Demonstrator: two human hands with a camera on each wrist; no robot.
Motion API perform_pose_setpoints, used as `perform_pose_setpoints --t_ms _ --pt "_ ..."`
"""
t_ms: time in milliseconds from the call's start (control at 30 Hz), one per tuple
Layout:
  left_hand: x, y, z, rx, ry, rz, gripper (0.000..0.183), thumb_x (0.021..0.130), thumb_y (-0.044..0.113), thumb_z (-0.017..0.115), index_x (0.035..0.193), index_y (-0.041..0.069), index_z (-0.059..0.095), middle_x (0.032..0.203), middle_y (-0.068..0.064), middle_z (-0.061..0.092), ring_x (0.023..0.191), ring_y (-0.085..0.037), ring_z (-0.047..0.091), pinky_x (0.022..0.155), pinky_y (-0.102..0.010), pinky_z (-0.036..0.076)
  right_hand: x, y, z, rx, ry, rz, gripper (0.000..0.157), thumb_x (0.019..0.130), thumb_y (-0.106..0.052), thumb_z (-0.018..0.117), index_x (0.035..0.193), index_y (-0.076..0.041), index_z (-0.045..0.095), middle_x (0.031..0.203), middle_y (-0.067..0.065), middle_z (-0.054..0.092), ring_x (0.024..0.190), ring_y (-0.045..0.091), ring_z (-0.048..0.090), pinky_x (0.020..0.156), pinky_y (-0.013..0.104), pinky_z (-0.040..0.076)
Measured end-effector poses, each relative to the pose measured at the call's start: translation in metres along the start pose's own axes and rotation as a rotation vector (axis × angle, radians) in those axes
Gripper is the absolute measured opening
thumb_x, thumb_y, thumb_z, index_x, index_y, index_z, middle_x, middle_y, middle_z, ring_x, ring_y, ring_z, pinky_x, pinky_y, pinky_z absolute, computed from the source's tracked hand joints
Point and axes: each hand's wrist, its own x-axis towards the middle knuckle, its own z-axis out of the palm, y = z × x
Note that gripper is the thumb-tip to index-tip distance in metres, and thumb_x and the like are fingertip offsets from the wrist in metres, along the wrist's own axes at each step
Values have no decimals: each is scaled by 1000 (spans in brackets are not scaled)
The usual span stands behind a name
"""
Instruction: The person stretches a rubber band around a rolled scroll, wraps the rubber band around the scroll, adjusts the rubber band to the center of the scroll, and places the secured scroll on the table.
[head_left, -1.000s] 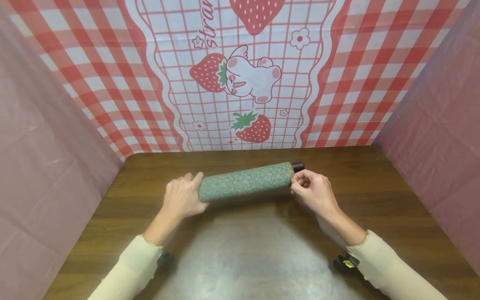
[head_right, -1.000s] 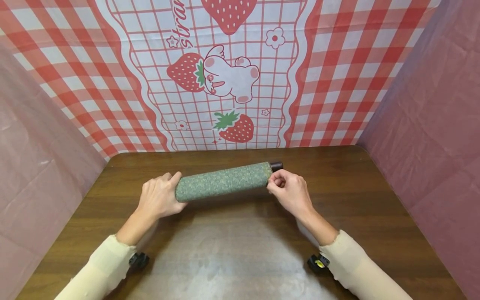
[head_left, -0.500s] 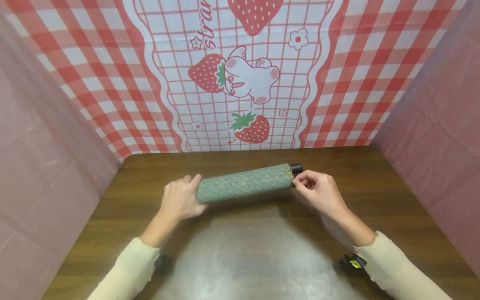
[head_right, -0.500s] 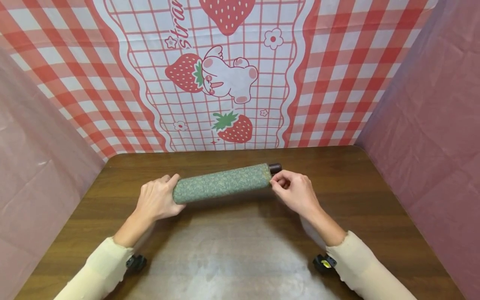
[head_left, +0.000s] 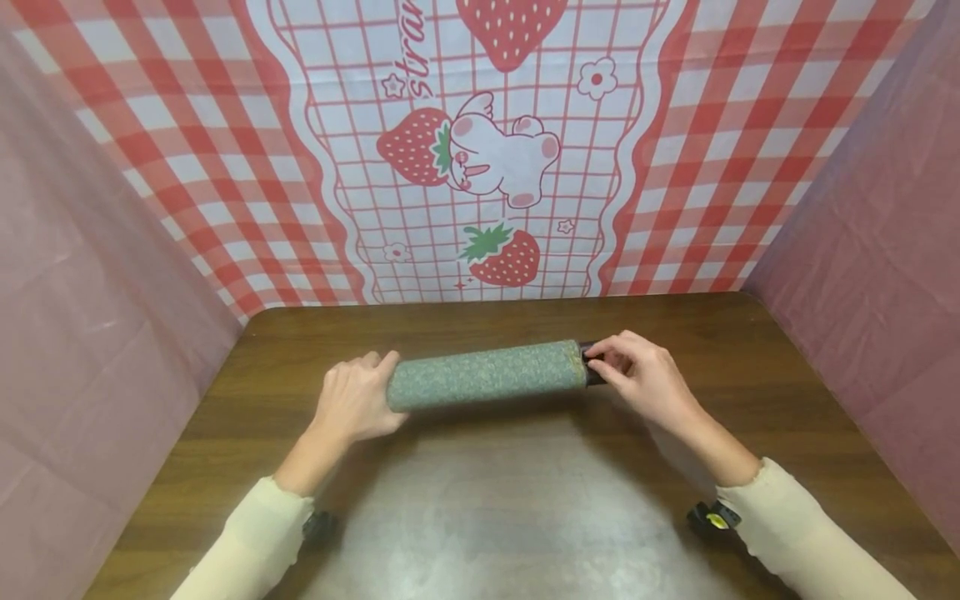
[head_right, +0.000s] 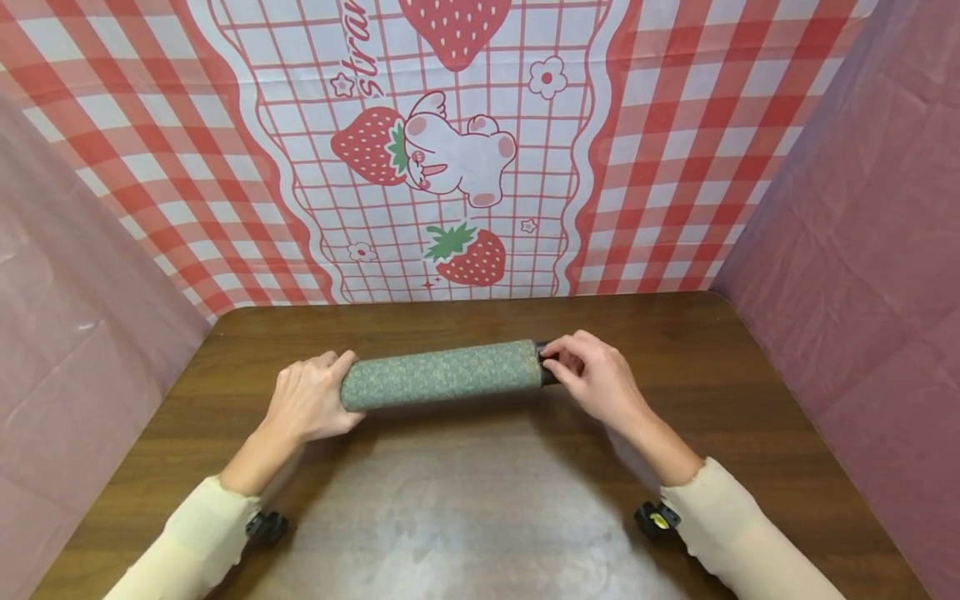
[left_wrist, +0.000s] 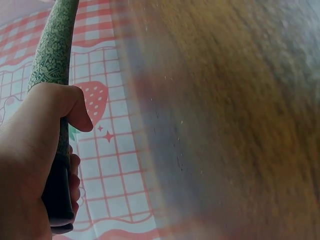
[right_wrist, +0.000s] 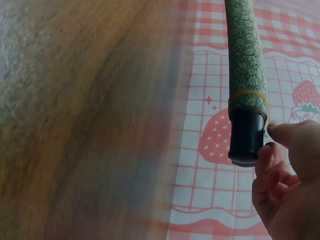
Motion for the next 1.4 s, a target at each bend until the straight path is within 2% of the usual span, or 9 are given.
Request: perform_pose_setpoints --t_ms 167,367,567,733,933,1100,1167,1233,1400 --pt "-1 1 -2 12 14 34 81 57 53 101 120 12 70 83 -8 71 60 -24 60 51 -38 49 -2 2 0 -63 -1 -53 26 90 7 87 105 -14 86 96 3 67 75 4 61 66 19 48" --pt "-2 1 -3 17 44 65 80 55 53 101 117 12 69 81 -7 70 60 -22 59 51 -36 48 -3 -3 -2 -145 10 -128 28 85 4 93 103 -16 87 107 6 67 73 10 62 62 28 50" --pt "-3 2 -4 -6 40 72 78 55 52 101 115 12 69 81 -6 70 60 -22 59 51 -35 48 -2 -2 -4 -182 49 -221 30 78 4 97 97 -17 88 103 4 68 74 15 70 60 34 55" --pt "-3 2 -5 -14 31 80 75 58 51 99 114 13 69 81 -6 70 61 -21 61 52 -35 49 1 3 -7 -241 48 -347 30 76 4 97 93 -19 87 100 2 68 67 13 70 55 34 53" --pt "-3 0 -5 0 27 107 70 63 52 95 115 13 69 82 -6 71 60 -22 62 52 -35 50 3 7 -12 -374 -76 -506 31 82 1 91 99 -22 78 105 1 68 65 11 63 48 29 44" --pt "-4 0 -4 2 36 139 69 61 49 95 114 13 69 83 -6 72 59 -24 63 52 -37 51 4 8 -17 -435 -235 -543 50 77 13 85 108 -25 74 111 -3 67 79 9 63 49 25 41" --pt "-4 0 -4 7 39 147 69 61 49 95 114 13 69 82 -6 71 59 -24 63 52 -38 51 4 7 -17 -449 -281 -546 51 78 14 83 111 -25 73 113 -4 67 86 10 63 50 25 43" --pt "-4 0 -4 9 38 150 70 60 49 95 114 14 69 82 -6 71 59 -24 62 52 -37 51 3 8 -17 -453 -309 -539 48 82 13 80 112 -24 72 113 -5 67 90 12 63 50 25 43" --pt "-4 0 -3 4 39 156 68 60 49 95 111 14 68 82 -5 70 58 -24 61 52 -37 50 1 11 -12 -447 -312 -478 23 99 -5 78 110 -23 71 106 -8 66 94 12 64 51 25 44"
